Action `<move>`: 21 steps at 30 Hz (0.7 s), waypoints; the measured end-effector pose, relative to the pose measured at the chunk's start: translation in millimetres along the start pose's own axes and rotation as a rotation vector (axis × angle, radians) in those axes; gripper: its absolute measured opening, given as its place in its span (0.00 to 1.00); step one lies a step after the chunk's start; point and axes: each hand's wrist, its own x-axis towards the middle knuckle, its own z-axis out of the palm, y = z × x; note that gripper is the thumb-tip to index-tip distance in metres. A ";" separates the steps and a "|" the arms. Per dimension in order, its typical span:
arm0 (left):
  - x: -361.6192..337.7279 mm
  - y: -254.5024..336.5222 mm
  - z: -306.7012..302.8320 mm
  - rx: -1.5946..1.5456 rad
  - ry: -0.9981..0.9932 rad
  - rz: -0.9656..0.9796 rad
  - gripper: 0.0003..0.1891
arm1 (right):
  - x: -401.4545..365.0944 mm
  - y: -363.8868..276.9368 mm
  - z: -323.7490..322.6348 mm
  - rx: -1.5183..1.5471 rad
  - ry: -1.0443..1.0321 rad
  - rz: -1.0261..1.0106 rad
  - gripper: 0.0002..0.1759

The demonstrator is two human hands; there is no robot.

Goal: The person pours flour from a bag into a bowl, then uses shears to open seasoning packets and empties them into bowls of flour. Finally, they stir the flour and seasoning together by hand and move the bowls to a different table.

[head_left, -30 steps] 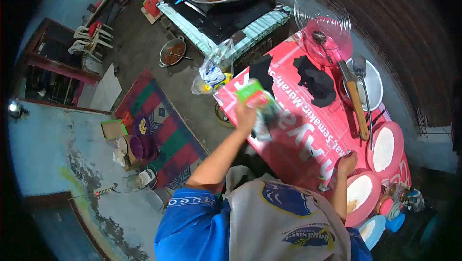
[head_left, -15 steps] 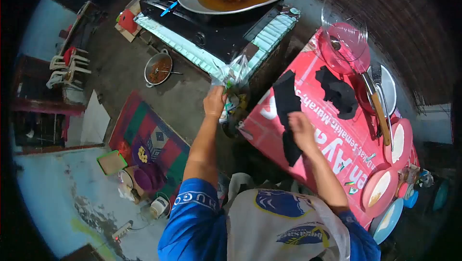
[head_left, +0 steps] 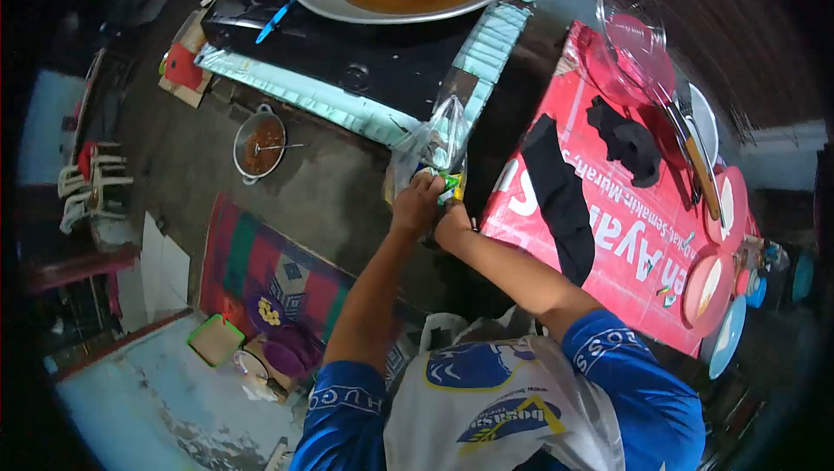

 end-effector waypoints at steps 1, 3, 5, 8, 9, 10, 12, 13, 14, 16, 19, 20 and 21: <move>1.2 1.0 1.2 -0.009 -0.007 0.020 0.10 | -2.5 0.4 -6.6 0.023 -0.076 0.016 0.15; 6.5 -0.3 5.4 0.066 -0.090 0.110 0.11 | -11.5 2.0 -20.5 0.078 -0.189 0.026 0.15; 2.3 -4.9 15.5 0.102 -0.205 0.124 0.10 | -23.6 2.4 -27.0 0.097 -0.132 -0.038 0.12; -8.2 -6.7 11.1 0.057 -0.176 0.288 0.11 | -46.3 -6.2 -35.9 0.136 0.036 -0.100 0.09; -8.0 -12.5 23.7 0.182 -0.404 0.270 0.12 | -43.7 -8.2 -18.7 0.239 0.094 -0.079 0.07; -5.2 -13.5 39.6 0.325 -0.620 0.265 0.13 | -25.7 -11.1 47.3 0.675 0.489 -0.115 0.06; 4.6 5.8 25.5 0.230 -0.551 0.104 0.16 | -21.1 -26.4 56.8 0.514 0.611 -0.230 0.05; 3.0 -11.9 50.3 0.280 -0.554 0.204 0.16 | -5.2 -44.4 71.4 0.508 0.634 -0.130 0.05; -1.4 -38.3 88.5 0.333 -0.549 0.292 0.17 | 9.9 -56.1 78.8 0.416 0.563 -0.079 0.06; -20.1 -88.2 158.4 0.396 -0.258 0.427 0.19 | 22.8 -57.5 86.3 0.244 0.396 -0.016 0.07; 0.3 -50.9 130.2 0.478 -0.496 0.079 0.24 | -11.9 -31.1 78.6 0.423 0.753 -0.169 0.06; -6.6 -67.4 156.2 0.640 -0.460 0.030 0.26 | -55.5 -1.0 42.6 0.619 0.816 -0.207 0.05; -0.6 -57.0 144.7 0.594 -0.490 0.068 0.26 | -103.2 31.1 1.4 0.819 0.883 -0.262 0.05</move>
